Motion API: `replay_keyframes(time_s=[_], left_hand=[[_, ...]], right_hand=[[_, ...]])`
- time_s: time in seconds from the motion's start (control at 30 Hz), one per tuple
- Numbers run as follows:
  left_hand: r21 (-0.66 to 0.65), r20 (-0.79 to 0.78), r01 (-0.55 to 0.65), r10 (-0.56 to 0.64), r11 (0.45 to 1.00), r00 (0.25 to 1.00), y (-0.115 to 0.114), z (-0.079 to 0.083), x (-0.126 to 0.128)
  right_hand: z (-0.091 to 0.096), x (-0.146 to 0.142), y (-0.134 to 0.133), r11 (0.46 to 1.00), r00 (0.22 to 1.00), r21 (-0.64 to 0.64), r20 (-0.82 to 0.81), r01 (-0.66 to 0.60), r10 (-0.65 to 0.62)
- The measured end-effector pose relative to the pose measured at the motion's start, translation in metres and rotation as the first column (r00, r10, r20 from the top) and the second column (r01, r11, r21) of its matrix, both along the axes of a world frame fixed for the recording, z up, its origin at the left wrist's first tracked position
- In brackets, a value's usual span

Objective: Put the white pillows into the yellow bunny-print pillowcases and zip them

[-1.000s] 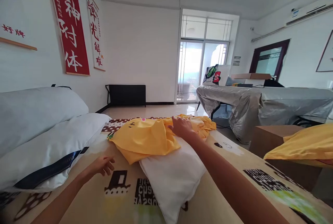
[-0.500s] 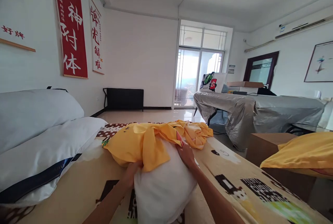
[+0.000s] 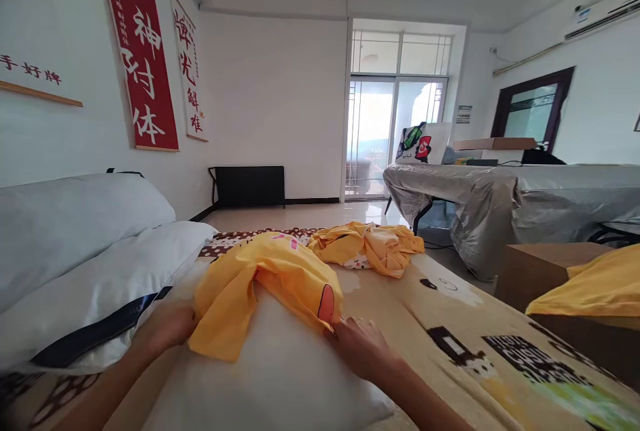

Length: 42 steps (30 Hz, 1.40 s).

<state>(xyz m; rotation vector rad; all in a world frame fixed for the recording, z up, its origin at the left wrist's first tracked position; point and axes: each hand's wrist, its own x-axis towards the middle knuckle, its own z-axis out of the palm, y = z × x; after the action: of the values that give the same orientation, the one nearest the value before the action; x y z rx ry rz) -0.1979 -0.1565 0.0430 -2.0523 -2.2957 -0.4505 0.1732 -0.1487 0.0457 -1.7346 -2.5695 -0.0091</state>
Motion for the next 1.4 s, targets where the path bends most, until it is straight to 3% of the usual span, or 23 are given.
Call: replay_keyframes(time_s=[0.1,0.17,0.23,0.3,0.37,0.4,0.47,0.53,0.67,0.73,0.8,0.87,0.9,0.97,1.03,1.1,1.17,1.2,1.27,1.33,1.4], left_hand=[[0.062,-0.097,-0.078,0.084,0.995,0.992,-0.029,0.003,0.011],[0.208,-0.157,0.033,0.0,0.977,0.988,-0.045,0.013,0.03],[0.332,-0.227,0.24,-0.17,0.912,0.959,-0.058,0.02,0.055],[0.351,-0.285,0.384,-0.293,0.854,0.913,-0.063,0.017,0.079],[0.283,-0.29,0.398,-0.318,0.872,0.903,-0.057,0.002,0.096],[0.241,-0.271,0.367,-0.301,0.898,0.914,-0.051,-0.008,0.101],[0.186,-0.228,0.299,-0.255,0.936,0.94,-0.036,-0.026,0.102],[0.188,-0.208,0.268,-0.228,0.945,0.951,-0.024,-0.037,0.094],[0.241,-0.254,0.289,-0.227,0.926,0.94,-0.03,-0.029,0.064],[0.376,-0.332,0.363,-0.242,0.853,0.912,-0.047,-0.017,0.048],[0.562,-0.428,0.473,-0.251,0.678,0.868,-0.069,-0.002,0.032],[0.666,-0.491,0.55,-0.259,0.504,0.831,-0.092,0.013,0.02],[0.675,-0.499,0.567,-0.275,0.472,0.822,-0.102,0.018,0.015],[0.674,-0.486,0.578,-0.313,0.46,0.816,-0.12,0.022,0.01],[0.633,-0.449,0.59,-0.383,0.501,0.807,-0.132,0.009,0.01],[0.51,-0.367,0.605,-0.482,0.612,0.796,-0.137,-0.021,0.014],[0.32,-0.25,0.604,-0.55,0.73,0.797,-0.137,-0.061,0.019],[0.265,-0.21,0.592,-0.554,0.761,0.806,-0.135,-0.08,0.021],[0.222,-0.185,0.558,-0.528,0.799,0.829,-0.132,-0.11,0.025],[0.218,-0.162,0.521,-0.496,0.825,0.853,-0.13,-0.124,0.026],[0.206,-0.12,0.504,-0.49,0.838,0.864,-0.131,-0.124,0.026]], right_hand=[[-0.003,0.011,-0.001,0.999,0.999,-0.017,0.02,0.03,-0.03],[0.005,0.012,0.0,0.987,0.998,0.147,0.016,0.059,-0.062],[0.006,0.002,0.002,0.935,0.998,0.35,-0.006,0.059,-0.061],[-0.008,-0.015,0.004,0.905,0.999,0.424,0.009,-0.042,0.042],[-0.035,-0.033,0.005,0.912,0.984,0.369,0.072,-0.179,0.164],[-0.051,-0.041,0.005,0.915,0.98,0.354,0.106,-0.194,0.167],[-0.075,-0.049,0.005,0.913,0.986,0.376,0.111,-0.156,0.122],[-0.086,-0.044,0.004,0.913,0.995,0.396,0.042,-0.097,0.088],[-0.075,-0.009,0.0,0.896,0.993,0.44,-0.062,-0.059,0.096],[-0.064,0.012,-0.003,0.835,0.99,0.549,-0.097,-0.031,0.1],[-0.05,0.031,-0.008,0.732,0.979,0.682,-0.157,0.011,0.131],[-0.034,0.046,-0.019,0.617,0.959,0.787,-0.189,0.02,0.21],[-0.026,0.051,-0.026,0.569,0.947,0.822,-0.191,0.011,0.258],[-0.016,0.056,-0.039,0.495,0.917,0.869,-0.195,-0.002,0.347],[-0.02,0.055,-0.049,0.471,0.886,0.882,-0.213,-0.007,0.412],[-0.043,0.05,-0.051,0.524,0.869,0.849,-0.207,-0.069,0.449],[-0.077,0.042,-0.049,0.657,0.867,0.726,-0.179,-0.202,0.465],[-0.095,0.039,-0.047,0.74,0.87,0.622,-0.185,-0.257,0.458],[-0.123,0.034,-0.045,0.852,0.885,0.451,-0.238,-0.265,0.401],[-0.137,0.033,-0.045,0.906,0.898,0.364,-0.291,-0.214,0.329],[-0.14,0.036,-0.047,0.926,0.898,0.33,-0.329,-0.182,0.293]])
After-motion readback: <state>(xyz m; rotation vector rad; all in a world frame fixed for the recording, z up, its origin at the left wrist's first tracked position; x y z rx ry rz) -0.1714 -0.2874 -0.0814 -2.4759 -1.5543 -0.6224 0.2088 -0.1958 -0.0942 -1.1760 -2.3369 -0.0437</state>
